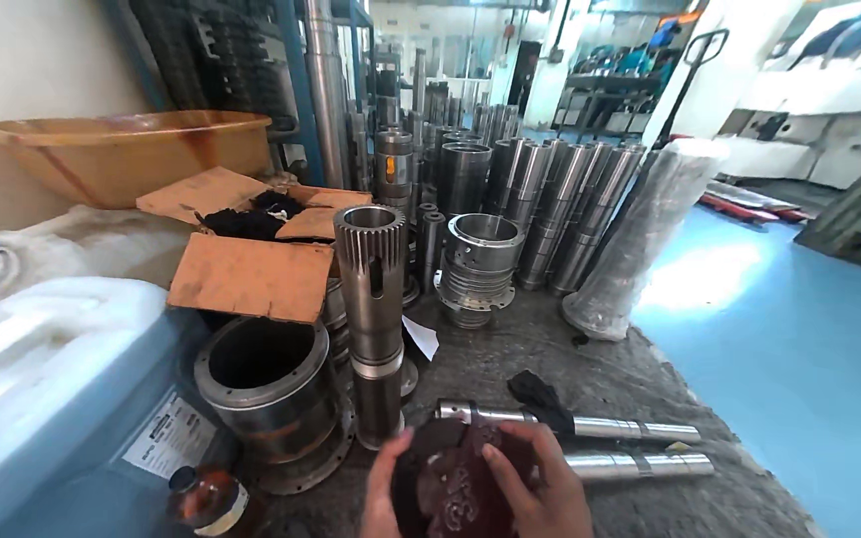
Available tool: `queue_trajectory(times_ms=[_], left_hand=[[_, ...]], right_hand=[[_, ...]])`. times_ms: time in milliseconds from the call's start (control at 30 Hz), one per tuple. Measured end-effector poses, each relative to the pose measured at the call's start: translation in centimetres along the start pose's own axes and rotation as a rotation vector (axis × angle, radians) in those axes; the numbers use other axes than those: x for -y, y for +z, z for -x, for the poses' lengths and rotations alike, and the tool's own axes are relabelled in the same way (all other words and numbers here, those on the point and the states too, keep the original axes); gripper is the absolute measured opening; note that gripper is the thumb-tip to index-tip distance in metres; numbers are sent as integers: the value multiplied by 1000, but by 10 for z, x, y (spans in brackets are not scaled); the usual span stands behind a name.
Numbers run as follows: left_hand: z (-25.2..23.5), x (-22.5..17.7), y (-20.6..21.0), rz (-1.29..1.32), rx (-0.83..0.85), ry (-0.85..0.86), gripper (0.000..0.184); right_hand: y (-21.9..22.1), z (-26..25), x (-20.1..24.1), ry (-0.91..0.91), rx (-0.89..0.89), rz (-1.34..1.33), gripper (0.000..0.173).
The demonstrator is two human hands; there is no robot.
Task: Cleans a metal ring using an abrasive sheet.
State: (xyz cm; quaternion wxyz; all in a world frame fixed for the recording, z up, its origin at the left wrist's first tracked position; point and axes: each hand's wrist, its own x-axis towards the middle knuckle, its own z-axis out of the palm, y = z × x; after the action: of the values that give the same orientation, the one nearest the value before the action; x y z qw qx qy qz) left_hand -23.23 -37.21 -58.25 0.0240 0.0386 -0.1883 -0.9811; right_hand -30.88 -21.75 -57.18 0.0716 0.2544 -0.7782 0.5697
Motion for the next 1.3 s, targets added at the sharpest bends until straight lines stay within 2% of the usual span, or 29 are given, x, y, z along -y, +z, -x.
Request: queue_trajectory(times_ms=[100,200,267,333,400,500,600,667,700,767,833,967,1100,1200,1300], left_hand=[[6,19,4,-29,-71,-56,47],[0,12,2,-2,-64,-21,48],[-8,0,-6,47,41,-26,57],[-11,-1,-9,52,66,-43,61],[-3,11,-1,-15,-24,-37,48],[4,26,3,-51,-113,-63,49],[-2,12,0,13,-41,-35,45],[-10,0,-5,73,62,-53,57],[-11,0,-4,59,63,-61,58],[-3,11,6,-69,-67,-44,51],[5,27,4,-117,-127,-78,49],[4,19,-1,-52,-85,-56,44],[-5,-3,-3,38,-1,-58,57],[6,12,9,-161,-140,-14,50],[12,23,6,-128,-140,-29,47]], right_hand=[[2,-1,-1,-47,6,44,33],[-1,-2,-8,-57,9,66,34],[-4,-1,-11,-20,12,53,33],[-5,2,-12,4,13,47,31],[-2,2,-11,-14,14,54,30],[1,-1,-17,-56,44,68,31],[-2,-5,-22,-62,28,75,32],[-4,-5,-23,-47,12,64,31],[-5,-4,-23,-44,6,64,30],[-1,-3,-22,-56,14,74,29],[3,-4,-19,-78,40,118,30],[1,-7,-18,-113,17,160,33],[0,-3,-24,-100,-16,150,30],[6,-2,-22,-118,13,152,29],[8,-3,-16,-135,55,146,32]])
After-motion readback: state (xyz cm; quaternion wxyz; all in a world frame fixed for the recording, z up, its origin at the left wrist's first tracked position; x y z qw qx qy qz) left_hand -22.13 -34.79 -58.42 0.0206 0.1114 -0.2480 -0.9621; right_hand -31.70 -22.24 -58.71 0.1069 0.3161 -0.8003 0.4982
